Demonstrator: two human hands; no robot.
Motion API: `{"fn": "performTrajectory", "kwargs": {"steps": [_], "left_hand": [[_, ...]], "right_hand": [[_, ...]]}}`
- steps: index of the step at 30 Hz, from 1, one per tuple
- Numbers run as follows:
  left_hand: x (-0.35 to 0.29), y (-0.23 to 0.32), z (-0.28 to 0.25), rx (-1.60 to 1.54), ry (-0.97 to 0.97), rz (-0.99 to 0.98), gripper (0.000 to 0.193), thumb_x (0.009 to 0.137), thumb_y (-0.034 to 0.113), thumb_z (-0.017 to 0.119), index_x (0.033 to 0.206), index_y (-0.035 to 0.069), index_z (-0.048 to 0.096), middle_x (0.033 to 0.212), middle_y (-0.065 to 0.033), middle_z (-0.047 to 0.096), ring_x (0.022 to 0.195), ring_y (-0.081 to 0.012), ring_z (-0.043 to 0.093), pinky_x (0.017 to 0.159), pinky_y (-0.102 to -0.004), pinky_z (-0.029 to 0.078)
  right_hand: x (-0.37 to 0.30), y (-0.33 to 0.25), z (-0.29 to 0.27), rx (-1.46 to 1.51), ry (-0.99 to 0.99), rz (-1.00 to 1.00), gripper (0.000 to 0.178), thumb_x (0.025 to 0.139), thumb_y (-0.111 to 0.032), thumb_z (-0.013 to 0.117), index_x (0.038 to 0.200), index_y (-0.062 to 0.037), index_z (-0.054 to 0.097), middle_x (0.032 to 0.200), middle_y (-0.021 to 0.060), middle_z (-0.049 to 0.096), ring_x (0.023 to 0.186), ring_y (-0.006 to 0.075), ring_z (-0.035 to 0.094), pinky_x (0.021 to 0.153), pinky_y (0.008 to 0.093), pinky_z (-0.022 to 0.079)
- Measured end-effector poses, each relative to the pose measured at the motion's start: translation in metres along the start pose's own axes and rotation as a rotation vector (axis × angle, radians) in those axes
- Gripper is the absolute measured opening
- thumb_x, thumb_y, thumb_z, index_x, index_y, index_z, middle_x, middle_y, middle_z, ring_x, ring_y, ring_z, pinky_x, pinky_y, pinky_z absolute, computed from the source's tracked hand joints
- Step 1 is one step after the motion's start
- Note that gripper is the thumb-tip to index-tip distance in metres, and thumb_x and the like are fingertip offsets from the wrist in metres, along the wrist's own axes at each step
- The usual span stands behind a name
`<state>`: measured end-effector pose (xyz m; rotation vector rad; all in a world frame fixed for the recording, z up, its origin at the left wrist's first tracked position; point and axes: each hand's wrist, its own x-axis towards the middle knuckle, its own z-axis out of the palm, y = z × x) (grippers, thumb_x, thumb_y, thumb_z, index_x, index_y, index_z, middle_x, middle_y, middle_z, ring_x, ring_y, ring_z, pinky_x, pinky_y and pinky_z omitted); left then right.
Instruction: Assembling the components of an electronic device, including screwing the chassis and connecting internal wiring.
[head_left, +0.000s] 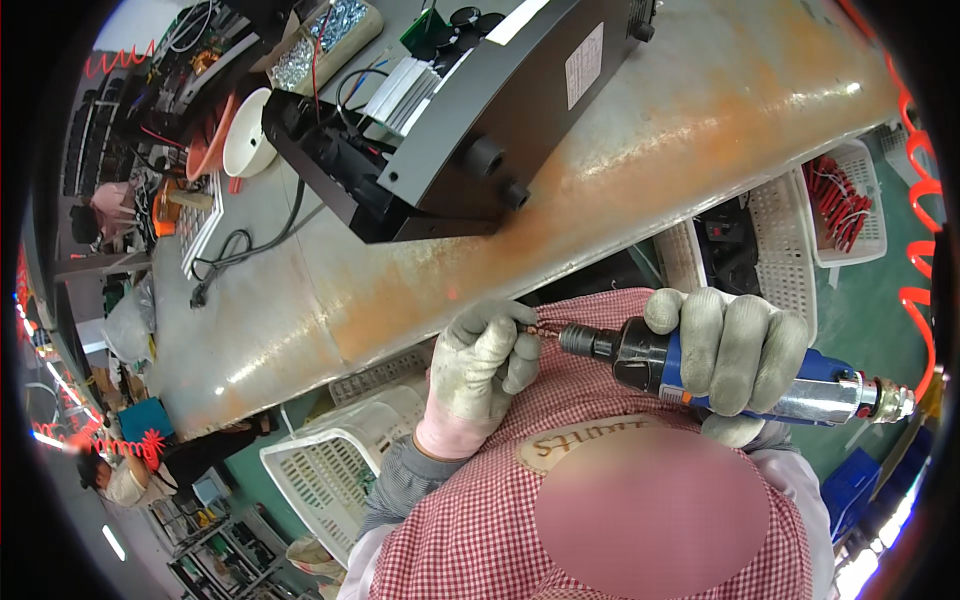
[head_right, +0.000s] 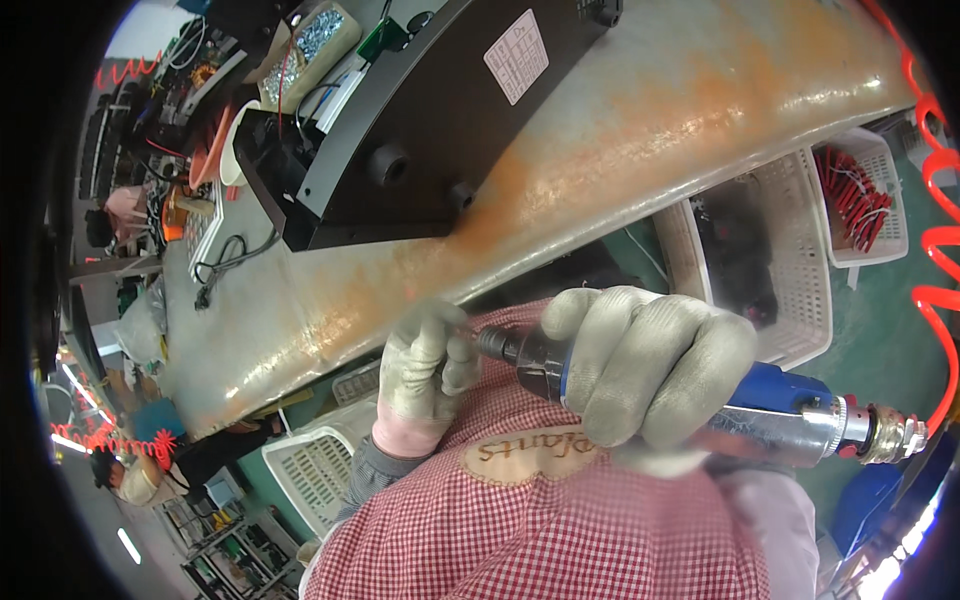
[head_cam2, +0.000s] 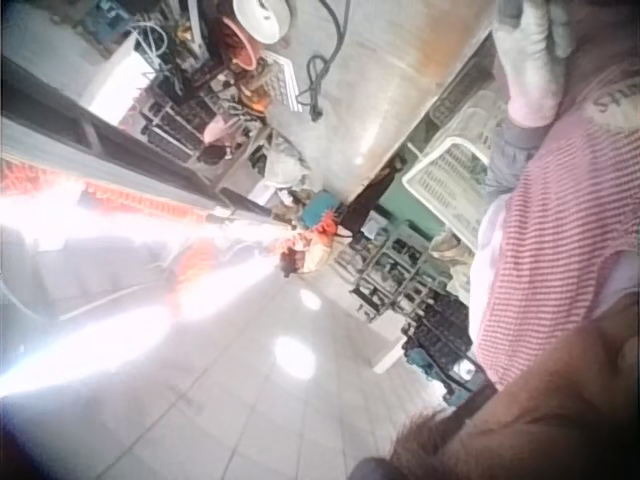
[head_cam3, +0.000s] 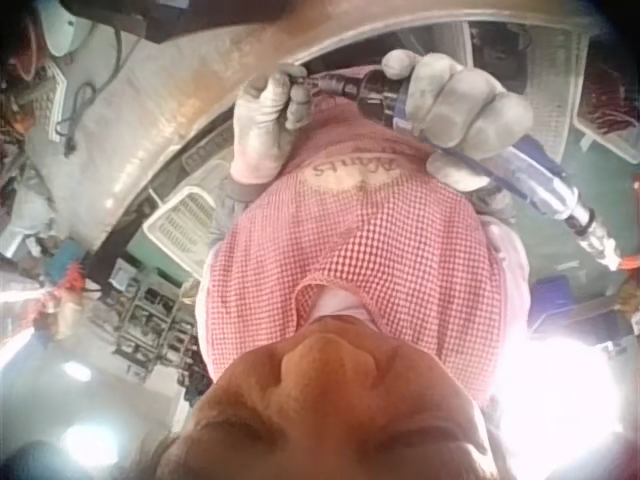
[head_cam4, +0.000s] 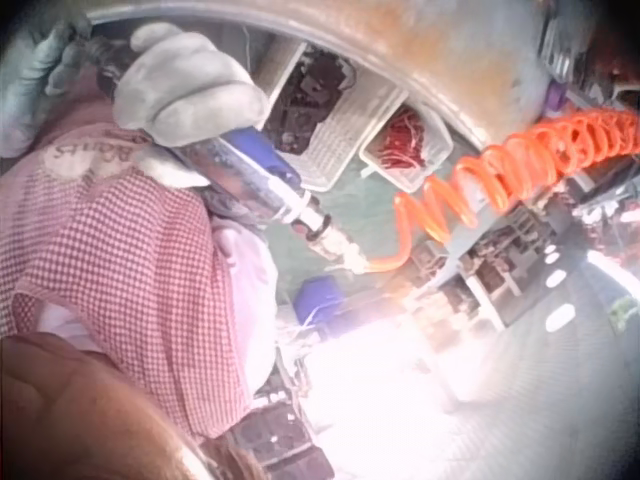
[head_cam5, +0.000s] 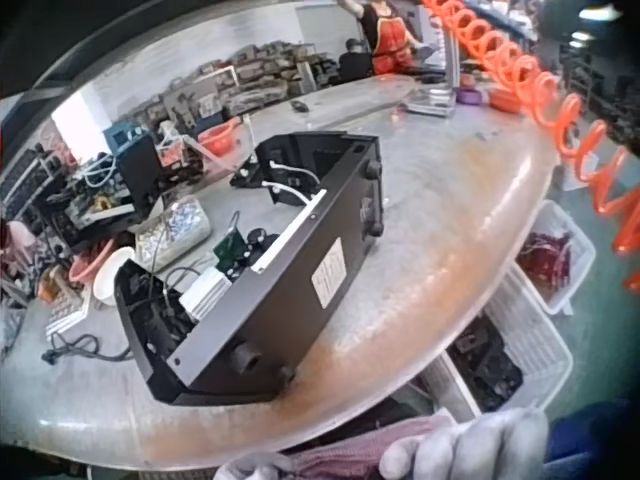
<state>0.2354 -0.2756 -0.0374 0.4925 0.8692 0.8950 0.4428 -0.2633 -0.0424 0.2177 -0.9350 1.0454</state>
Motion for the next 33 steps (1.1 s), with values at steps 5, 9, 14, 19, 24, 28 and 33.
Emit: {"fn": "performTrajectory", "kwargs": {"steps": [5, 9, 14, 19, 24, 28, 33], "left_hand": [[-0.007, 0.002, 0.005, 0.11, 0.075, 0.113, 0.026, 0.093, 0.023, 0.07, 0.104, 0.0, 0.064, 0.074, -0.0068, 0.067, 0.055, -0.0102, 0.056, 0.05, -0.02, 0.045], [-0.01, 0.01, 0.009, 0.028, 0.044, 0.224, 0.027, 0.092, 0.024, 0.072, 0.097, -0.001, 0.063, 0.074, -0.0062, 0.065, 0.056, -0.0091, 0.055, 0.05, -0.0199, 0.045], [-0.011, 0.03, 0.011, 0.352, 0.054, 0.292, 0.068, 0.08, 0.048, 0.079, 0.119, -0.004, 0.06, 0.073, 0.0025, 0.056, 0.059, -0.0046, 0.05, 0.056, -0.0172, 0.041], [0.0, 0.082, -0.005, 1.097, 0.25, 1.031, 0.069, 0.072, 0.029, 0.089, 0.127, -0.002, 0.06, 0.068, 0.0078, 0.048, 0.055, -0.0023, 0.04, 0.047, -0.0195, 0.03], [0.011, 0.167, 0.035, 2.038, -0.049, 1.204, 0.063, 0.07, 0.029, 0.085, 0.125, 0.005, 0.066, 0.062, 0.0005, 0.046, 0.053, -0.0111, 0.042, 0.05, -0.0279, 0.035], [0.035, 0.184, 0.044, 2.295, -0.375, 1.084, 0.061, 0.068, 0.036, 0.08, 0.122, 0.01, 0.069, 0.063, -0.0049, 0.045, 0.056, -0.0203, 0.047, 0.055, -0.0339, 0.039], [0.045, 0.188, 0.045, 2.204, -0.448, 1.082, 0.058, 0.063, 0.03, 0.082, 0.115, 0.009, 0.071, 0.06, -0.0046, 0.044, 0.056, -0.0212, 0.047, 0.054, -0.0347, 0.039]], "right_hand": [[-0.001, -0.004, 0.001, 0.02, 0.033, 0.048, 0.014, 0.088, -0.014, 0.07, 0.097, -0.0098, 0.06, 0.091, 0.0093, 0.065, 0.092, 0.0243, 0.062, 0.112, 0.0533, 0.036], [-0.013, 0.0, 0.008, 0.069, 0.094, 0.117, 0.03, 0.079, 0.0, 0.079, 0.098, -0.0133, 0.06, 0.098, 0.005, 0.063, 0.104, 0.0249, 0.059, 0.116, 0.0617, 0.028], [-0.008, 0.004, 0.001, 0.119, 0.031, 0.059, 0.034, 0.078, 0.003, 0.077, 0.099, -0.0156, 0.058, 0.099, 0.0014, 0.061, 0.115, 0.0268, 0.056, 0.119, 0.0642, 0.019], [0.003, 0.006, -0.003, 0.051, -0.002, 0.018, 0.037, 0.081, 0.0, 0.076, 0.102, -0.0193, 0.053, 0.103, -0.0027, 0.057, 0.12, 0.0207, 0.052, 0.119, 0.0598, 0.022], [0.017, 0.01, -0.01, -0.065, -0.155, -0.05, 0.037, 0.083, -0.006, 0.076, 0.109, -0.017, 0.052, 0.111, 0.0023, 0.057, 0.119, 0.0226, 0.053, 0.114, 0.0553, 0.032], [0.02, 0.006, -0.01, -0.232, -0.22, -0.059, 0.039, 0.083, -0.007, 0.076, 0.115, -0.0122, 0.053, 0.105, 0.0096, 0.06, 0.097, 0.0243, 0.062, 0.105, 0.0547, 0.044], [0.026, 0.005, -0.009, -0.319, -0.165, -0.081, 0.043, 0.083, -0.008, 0.076, 0.118, -0.013, 0.051, 0.107, 0.0097, 0.059, 0.101, 0.0264, 0.061, 0.108, 0.0552, 0.042]]}}
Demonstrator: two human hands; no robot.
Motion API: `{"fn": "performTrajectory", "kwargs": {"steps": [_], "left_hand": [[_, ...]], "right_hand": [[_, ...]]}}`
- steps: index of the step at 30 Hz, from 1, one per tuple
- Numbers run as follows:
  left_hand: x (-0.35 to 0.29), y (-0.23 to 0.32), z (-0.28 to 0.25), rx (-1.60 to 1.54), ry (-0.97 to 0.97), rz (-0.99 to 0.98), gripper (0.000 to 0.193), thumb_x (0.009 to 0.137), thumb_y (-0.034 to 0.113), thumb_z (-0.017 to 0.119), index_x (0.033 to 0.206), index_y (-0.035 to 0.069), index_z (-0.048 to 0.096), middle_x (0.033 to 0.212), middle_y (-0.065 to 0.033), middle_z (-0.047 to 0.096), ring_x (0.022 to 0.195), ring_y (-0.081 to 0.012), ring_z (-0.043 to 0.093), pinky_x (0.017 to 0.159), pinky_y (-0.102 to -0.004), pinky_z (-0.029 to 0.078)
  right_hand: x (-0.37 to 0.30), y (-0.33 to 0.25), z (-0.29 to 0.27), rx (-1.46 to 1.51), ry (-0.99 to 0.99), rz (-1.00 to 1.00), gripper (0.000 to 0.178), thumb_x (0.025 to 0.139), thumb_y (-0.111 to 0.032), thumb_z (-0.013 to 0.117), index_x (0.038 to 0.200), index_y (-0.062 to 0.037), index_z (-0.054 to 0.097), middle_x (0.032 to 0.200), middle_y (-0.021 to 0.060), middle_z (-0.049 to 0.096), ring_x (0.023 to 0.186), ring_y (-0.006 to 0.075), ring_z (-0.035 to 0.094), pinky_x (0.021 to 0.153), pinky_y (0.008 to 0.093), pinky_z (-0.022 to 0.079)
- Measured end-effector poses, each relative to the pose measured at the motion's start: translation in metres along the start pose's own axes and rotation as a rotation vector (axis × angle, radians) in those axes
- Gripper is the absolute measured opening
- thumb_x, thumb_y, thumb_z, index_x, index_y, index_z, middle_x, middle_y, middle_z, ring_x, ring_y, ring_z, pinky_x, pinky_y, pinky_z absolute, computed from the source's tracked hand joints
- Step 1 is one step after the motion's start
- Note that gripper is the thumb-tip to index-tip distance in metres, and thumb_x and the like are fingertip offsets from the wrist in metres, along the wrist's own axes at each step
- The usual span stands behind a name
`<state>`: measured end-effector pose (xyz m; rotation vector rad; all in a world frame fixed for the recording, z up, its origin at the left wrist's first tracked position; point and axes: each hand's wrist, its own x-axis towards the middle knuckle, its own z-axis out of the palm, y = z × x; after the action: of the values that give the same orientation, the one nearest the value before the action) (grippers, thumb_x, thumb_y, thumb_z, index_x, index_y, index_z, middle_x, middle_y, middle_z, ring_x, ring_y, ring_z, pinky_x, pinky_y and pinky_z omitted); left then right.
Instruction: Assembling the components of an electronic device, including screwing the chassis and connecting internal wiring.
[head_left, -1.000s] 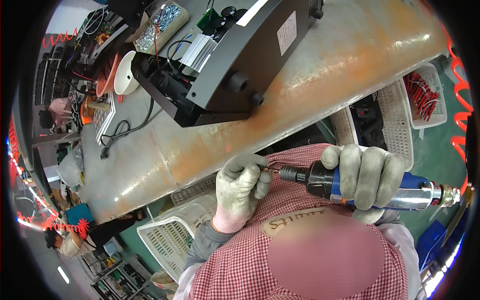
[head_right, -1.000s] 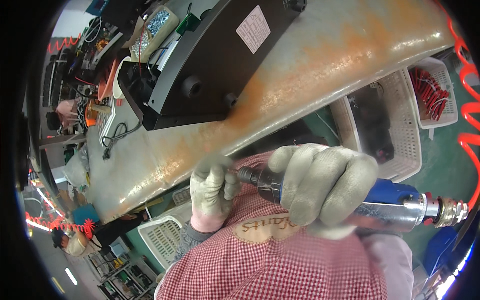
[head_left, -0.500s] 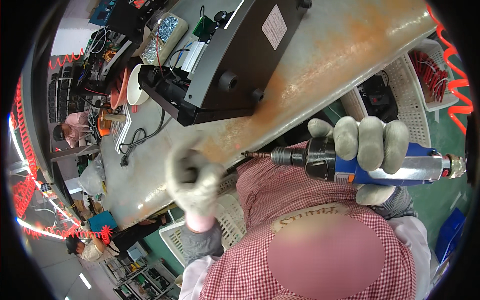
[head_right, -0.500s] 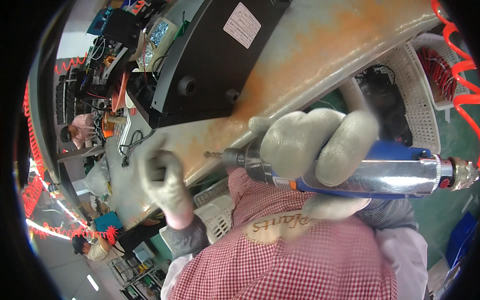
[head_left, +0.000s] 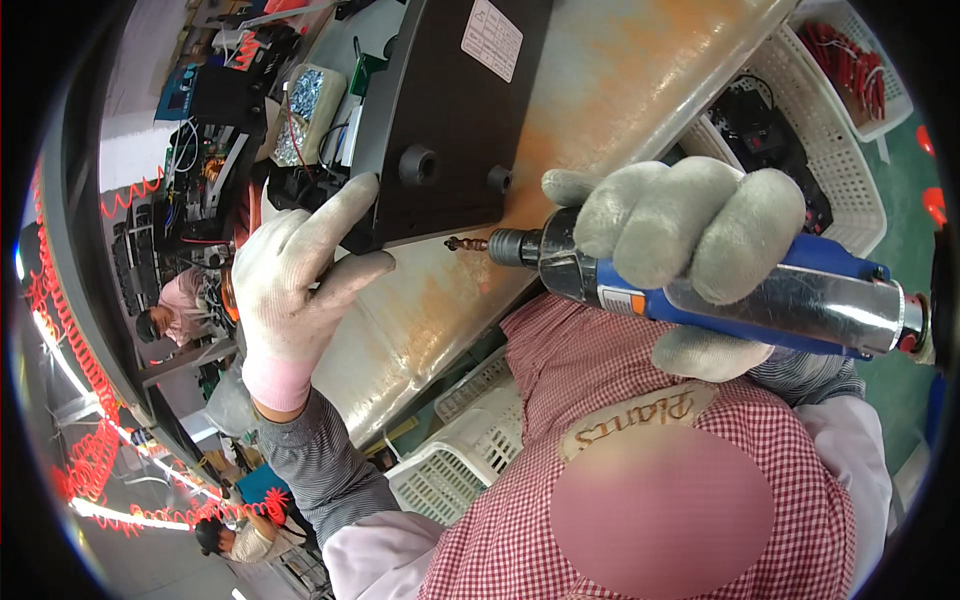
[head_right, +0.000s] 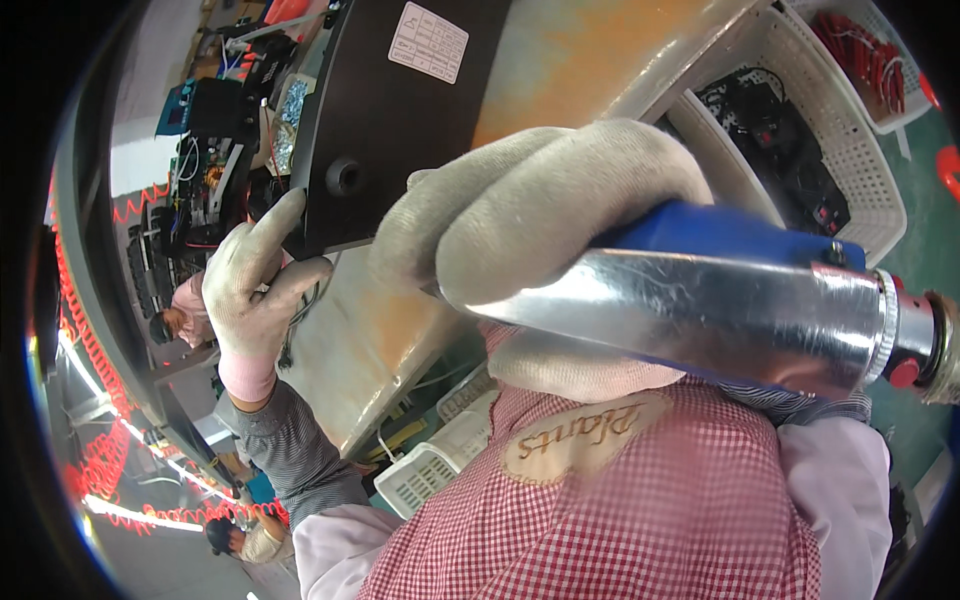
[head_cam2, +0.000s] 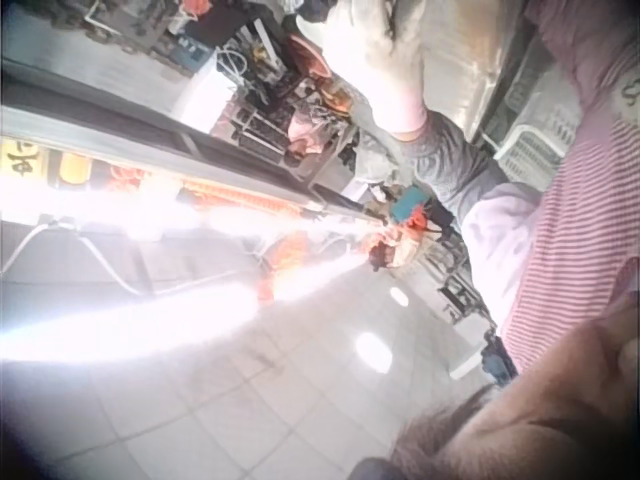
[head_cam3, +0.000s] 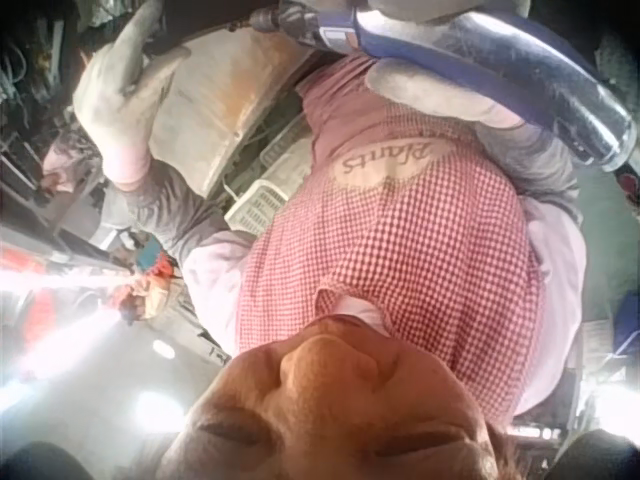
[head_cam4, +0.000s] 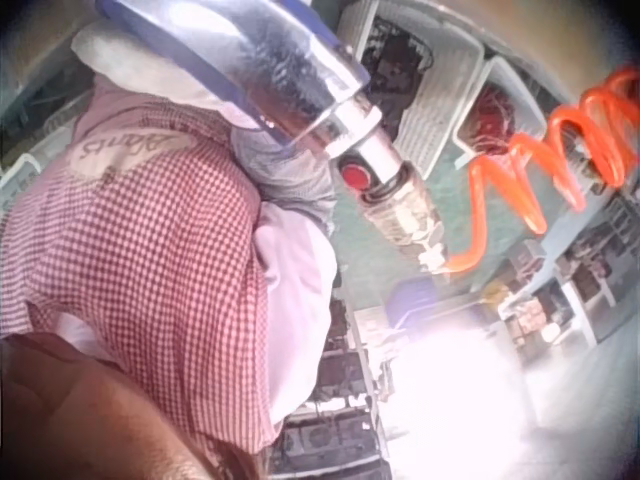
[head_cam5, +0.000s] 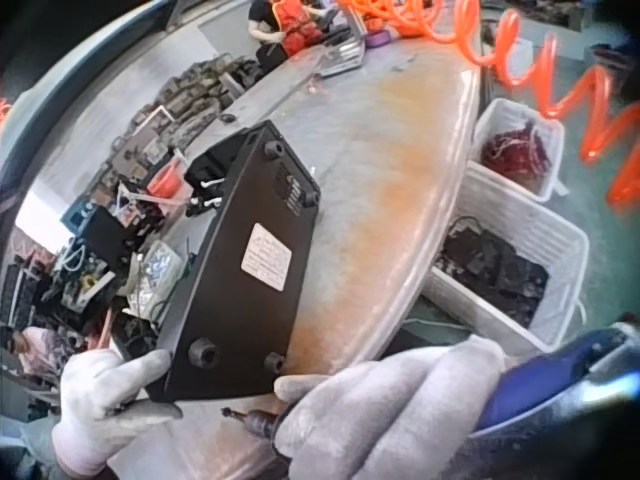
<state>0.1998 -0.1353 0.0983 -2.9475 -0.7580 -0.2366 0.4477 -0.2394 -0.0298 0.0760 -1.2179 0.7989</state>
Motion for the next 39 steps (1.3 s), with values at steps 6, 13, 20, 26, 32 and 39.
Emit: {"fn": "performTrajectory", "kwargs": {"steps": [6, 13, 20, 26, 32, 39], "left_hand": [[0.0, -0.011, 0.009, -0.07, 0.049, 0.041, 0.056, 0.061, 0.026, 0.085, 0.112, 0.006, 0.072, 0.06, -0.0047, 0.046, 0.055, -0.0208, 0.047, 0.054, -0.0336, 0.039], [0.001, -0.015, 0.011, -0.082, 0.058, 0.068, 0.056, 0.061, 0.024, 0.085, 0.113, 0.006, 0.071, 0.061, -0.0043, 0.048, 0.056, -0.0209, 0.048, 0.053, -0.0342, 0.039], [0.0, -0.014, 0.009, -0.069, 0.045, 0.032, 0.055, 0.063, 0.021, 0.085, 0.114, 0.007, 0.07, 0.063, -0.0044, 0.05, 0.058, -0.0203, 0.05, 0.054, -0.0341, 0.04], [0.015, 0.008, -0.009, -0.207, -0.031, -0.412, 0.042, 0.072, 0.02, 0.078, 0.111, 0.005, 0.069, 0.095, -0.0116, 0.065, 0.073, -0.0235, 0.058, 0.068, -0.0324, 0.049], [0.035, -0.003, -0.018, -0.367, -0.257, -0.345, 0.026, 0.083, 0.019, 0.068, 0.091, -0.006, 0.066, 0.08, -0.0149, 0.062, 0.073, -0.0232, 0.061, 0.068, -0.0337, 0.047], [0.049, 0.002, -0.021, -0.513, -0.424, -0.662, 0.022, 0.087, 0.014, 0.064, 0.082, -0.006, 0.059, 0.072, -0.0008, 0.049, 0.07, -0.0071, 0.047, 0.063, -0.0255, 0.038]], "right_hand": [[0.004, 0.001, 0.002, -0.09, 0.005, 0.039, 0.049, 0.083, -0.009, 0.076, 0.122, -0.0142, 0.048, 0.111, 0.0098, 0.057, 0.106, 0.0295, 0.06, 0.111, 0.056, 0.039], [0.002, 0.017, 0.006, -0.173, 0.025, -0.013, 0.053, 0.083, -0.01, 0.077, 0.125, -0.0143, 0.047, 0.113, 0.0104, 0.057, 0.109, 0.0323, 0.06, 0.113, 0.0571, 0.035], [-0.005, 0.025, 0.019, -0.102, -0.006, -0.104, 0.04, 0.083, -0.014, 0.079, 0.115, -0.0081, 0.056, 0.11, 0.017, 0.062, 0.114, 0.0401, 0.057, 0.115, 0.0613, 0.026], [-0.007, 0.016, 0.033, -0.214, -0.072, -0.089, 0.023, 0.085, -0.015, 0.076, 0.102, -0.005, 0.063, 0.09, 0.0169, 0.07, 0.097, 0.0398, 0.063, 0.114, 0.0694, 0.014], [0.004, 0.014, 0.033, -0.26, -0.346, -0.086, 0.02, 0.084, -0.011, 0.074, 0.101, -0.0061, 0.063, 0.098, 0.0114, 0.071, 0.098, 0.032, 0.065, 0.1, 0.0659, 0.036], [0.033, 0.006, 0.015, -0.461, -0.795, -0.135, 0.011, 0.083, -0.015, 0.071, 0.077, -0.008, 0.065, 0.092, 0.0052, 0.068, 0.101, 0.0225, 0.064, 0.092, 0.0503, 0.05]]}}
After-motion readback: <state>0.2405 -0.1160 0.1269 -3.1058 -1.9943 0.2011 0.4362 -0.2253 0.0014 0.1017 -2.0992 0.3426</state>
